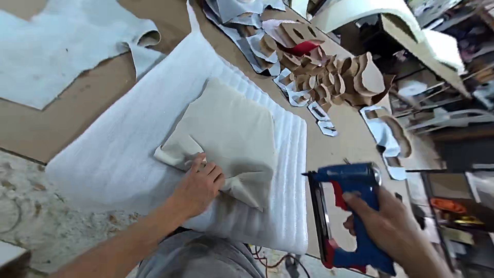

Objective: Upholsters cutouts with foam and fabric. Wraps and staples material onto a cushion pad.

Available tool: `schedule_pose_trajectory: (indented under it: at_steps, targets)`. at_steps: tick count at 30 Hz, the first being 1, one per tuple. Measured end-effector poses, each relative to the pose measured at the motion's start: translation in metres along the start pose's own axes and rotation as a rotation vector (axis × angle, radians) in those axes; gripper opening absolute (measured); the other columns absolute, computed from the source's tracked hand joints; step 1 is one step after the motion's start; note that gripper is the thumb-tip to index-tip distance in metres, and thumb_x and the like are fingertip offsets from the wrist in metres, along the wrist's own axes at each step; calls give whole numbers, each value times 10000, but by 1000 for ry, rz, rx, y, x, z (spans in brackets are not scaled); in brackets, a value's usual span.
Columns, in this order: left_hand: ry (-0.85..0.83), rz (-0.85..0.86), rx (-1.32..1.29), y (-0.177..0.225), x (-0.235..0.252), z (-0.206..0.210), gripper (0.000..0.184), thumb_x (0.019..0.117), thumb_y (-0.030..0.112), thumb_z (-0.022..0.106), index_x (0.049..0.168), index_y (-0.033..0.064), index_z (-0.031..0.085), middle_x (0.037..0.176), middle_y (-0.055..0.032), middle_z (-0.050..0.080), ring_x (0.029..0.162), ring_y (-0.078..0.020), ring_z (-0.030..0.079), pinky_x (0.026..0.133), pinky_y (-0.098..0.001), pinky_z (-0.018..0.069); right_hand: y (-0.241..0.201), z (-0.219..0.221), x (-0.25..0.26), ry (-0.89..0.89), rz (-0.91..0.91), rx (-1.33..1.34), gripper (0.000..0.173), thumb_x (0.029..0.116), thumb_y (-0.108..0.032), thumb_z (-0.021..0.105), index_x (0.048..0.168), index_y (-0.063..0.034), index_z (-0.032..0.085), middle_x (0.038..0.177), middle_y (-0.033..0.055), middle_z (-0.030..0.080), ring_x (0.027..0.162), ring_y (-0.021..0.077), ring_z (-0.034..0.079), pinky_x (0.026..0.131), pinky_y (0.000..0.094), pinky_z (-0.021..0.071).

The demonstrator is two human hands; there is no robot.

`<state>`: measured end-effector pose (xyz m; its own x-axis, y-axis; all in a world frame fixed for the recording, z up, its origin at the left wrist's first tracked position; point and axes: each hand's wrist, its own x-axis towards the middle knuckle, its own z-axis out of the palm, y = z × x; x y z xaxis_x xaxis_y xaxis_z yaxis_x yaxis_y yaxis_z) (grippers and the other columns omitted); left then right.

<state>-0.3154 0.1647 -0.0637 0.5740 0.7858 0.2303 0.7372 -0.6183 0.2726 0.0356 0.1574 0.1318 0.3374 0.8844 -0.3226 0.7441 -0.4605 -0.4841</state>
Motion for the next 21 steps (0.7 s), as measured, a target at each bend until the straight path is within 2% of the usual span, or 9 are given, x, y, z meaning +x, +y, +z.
schedule_pose_trajectory:
  at_steps: [2,4,5,7,10,14,17,19,21]
  targets:
    - [-2,169,78,-10,8,-1,232,945,316,700,1014,98,736,1033,-80,706,1062,-275,678,1140,-621,382,50,19,-3,99,12,-181,481,992,-294,595,1383,-28,506,921,173,684,667,304,702,600,536,601]
    - [8,284,168,-12,12,0,261,1024,282,588,1036,55,715,1027,-109,699,1057,-290,679,1125,-599,415,83,36,-6,186,-12,-296,510,982,-307,616,1346,44,552,1051,300,669,882,475,681,749,692,518]
    - [17,311,210,-12,13,-2,282,1044,275,544,1064,42,701,1033,-117,693,1055,-294,676,1117,-590,422,92,42,-7,209,-24,-312,522,983,-285,622,1348,81,551,1134,353,638,978,538,652,807,731,483]
    - [55,322,268,-10,17,-11,317,1060,292,495,1105,39,681,1054,-118,689,1070,-290,669,1119,-564,423,104,47,-5,240,-46,-311,540,977,-270,622,1352,111,542,1204,391,602,1042,584,622,834,748,469]
    - [227,328,313,-4,41,-50,369,1043,333,460,1065,48,694,1064,-125,703,1080,-280,675,1102,-497,455,113,40,-1,232,-63,-256,539,974,-274,620,1342,112,544,1173,386,611,1008,582,632,811,745,473]
    - [335,386,334,-22,126,-140,405,1054,333,458,1082,10,701,1044,-182,709,969,-317,707,836,-417,588,123,30,8,206,-42,-159,543,970,-278,626,1346,104,541,1183,383,614,1025,589,625,822,763,457]
    - [276,308,218,-41,209,-206,376,1060,250,457,1074,-58,672,1047,-226,690,931,-340,717,760,-459,599,132,25,14,185,-51,-102,540,960,-274,632,1335,103,546,1197,381,615,1055,585,620,852,764,450]
    - [226,187,97,-49,259,-247,381,1094,263,414,1068,-35,649,982,-169,659,878,-285,681,775,-474,572,138,27,18,179,-61,-58,540,965,-283,626,1328,109,547,1194,393,611,1065,594,615,864,764,451]
    - [171,77,-16,-51,296,-283,405,1111,330,375,1014,33,632,840,-93,611,781,-210,624,724,-450,516,137,26,19,159,-35,-17,529,977,-286,618,1318,112,551,1214,396,600,1102,591,600,896,750,446]
